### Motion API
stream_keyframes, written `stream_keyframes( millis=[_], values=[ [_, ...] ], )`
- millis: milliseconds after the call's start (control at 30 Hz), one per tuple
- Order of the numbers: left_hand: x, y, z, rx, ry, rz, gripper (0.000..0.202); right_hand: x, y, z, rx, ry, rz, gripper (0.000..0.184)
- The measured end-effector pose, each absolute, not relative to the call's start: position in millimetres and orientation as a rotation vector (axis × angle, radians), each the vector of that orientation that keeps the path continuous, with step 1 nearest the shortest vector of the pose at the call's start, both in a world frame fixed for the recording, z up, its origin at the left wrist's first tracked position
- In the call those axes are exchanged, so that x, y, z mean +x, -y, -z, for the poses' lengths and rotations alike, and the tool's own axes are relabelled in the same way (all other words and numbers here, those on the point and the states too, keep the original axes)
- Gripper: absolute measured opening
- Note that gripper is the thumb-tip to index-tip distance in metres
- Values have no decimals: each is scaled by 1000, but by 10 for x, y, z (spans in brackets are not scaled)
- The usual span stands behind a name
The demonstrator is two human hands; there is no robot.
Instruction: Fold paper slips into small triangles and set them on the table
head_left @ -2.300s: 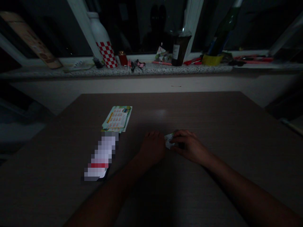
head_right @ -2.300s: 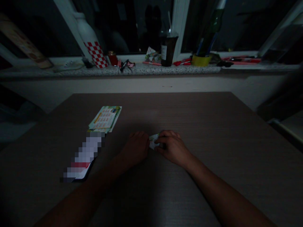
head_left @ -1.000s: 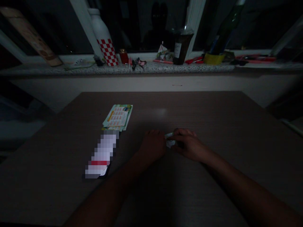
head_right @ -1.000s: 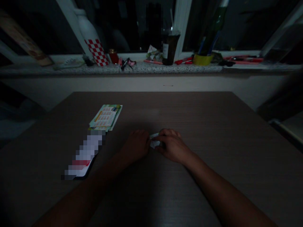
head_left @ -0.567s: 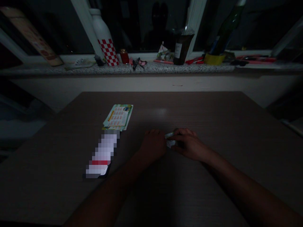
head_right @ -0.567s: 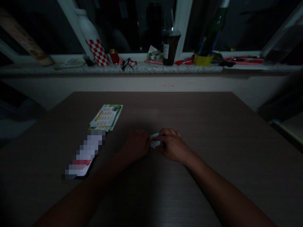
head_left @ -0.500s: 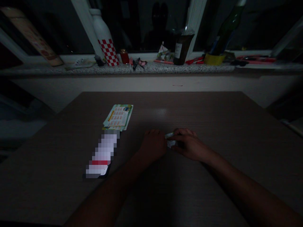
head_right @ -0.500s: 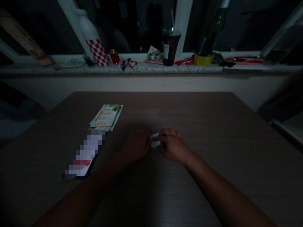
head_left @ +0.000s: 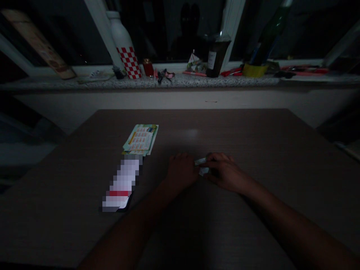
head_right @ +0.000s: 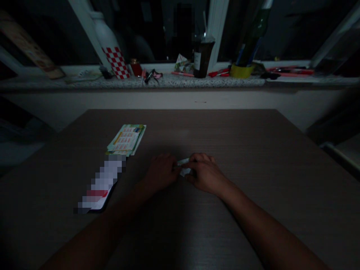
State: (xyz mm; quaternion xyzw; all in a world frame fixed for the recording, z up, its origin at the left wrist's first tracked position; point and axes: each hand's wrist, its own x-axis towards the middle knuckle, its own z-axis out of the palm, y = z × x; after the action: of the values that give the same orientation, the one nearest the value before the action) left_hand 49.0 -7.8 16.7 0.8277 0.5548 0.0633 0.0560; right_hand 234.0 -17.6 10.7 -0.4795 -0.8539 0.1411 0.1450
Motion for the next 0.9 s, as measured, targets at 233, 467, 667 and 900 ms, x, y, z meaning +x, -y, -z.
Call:
stream_keyframes(
  millis=[233,467,667,900],
  values=[
    [491,70,-171,2478,-1690,-199,28,2347,175,-108,-1378,2472,-411,35],
    [503,77,-192,2484,-1700,-189,38,2345,170,-101,-1387,2481,-398,36],
    [512,38,-212,2444,-1711,-122,37,2343,167,-100,-1378,2465,-412,36],
    [504,39,-203,2454,-1714,-138,35,2348,172,-95,-1355,2453,-433,34]
  ],
)
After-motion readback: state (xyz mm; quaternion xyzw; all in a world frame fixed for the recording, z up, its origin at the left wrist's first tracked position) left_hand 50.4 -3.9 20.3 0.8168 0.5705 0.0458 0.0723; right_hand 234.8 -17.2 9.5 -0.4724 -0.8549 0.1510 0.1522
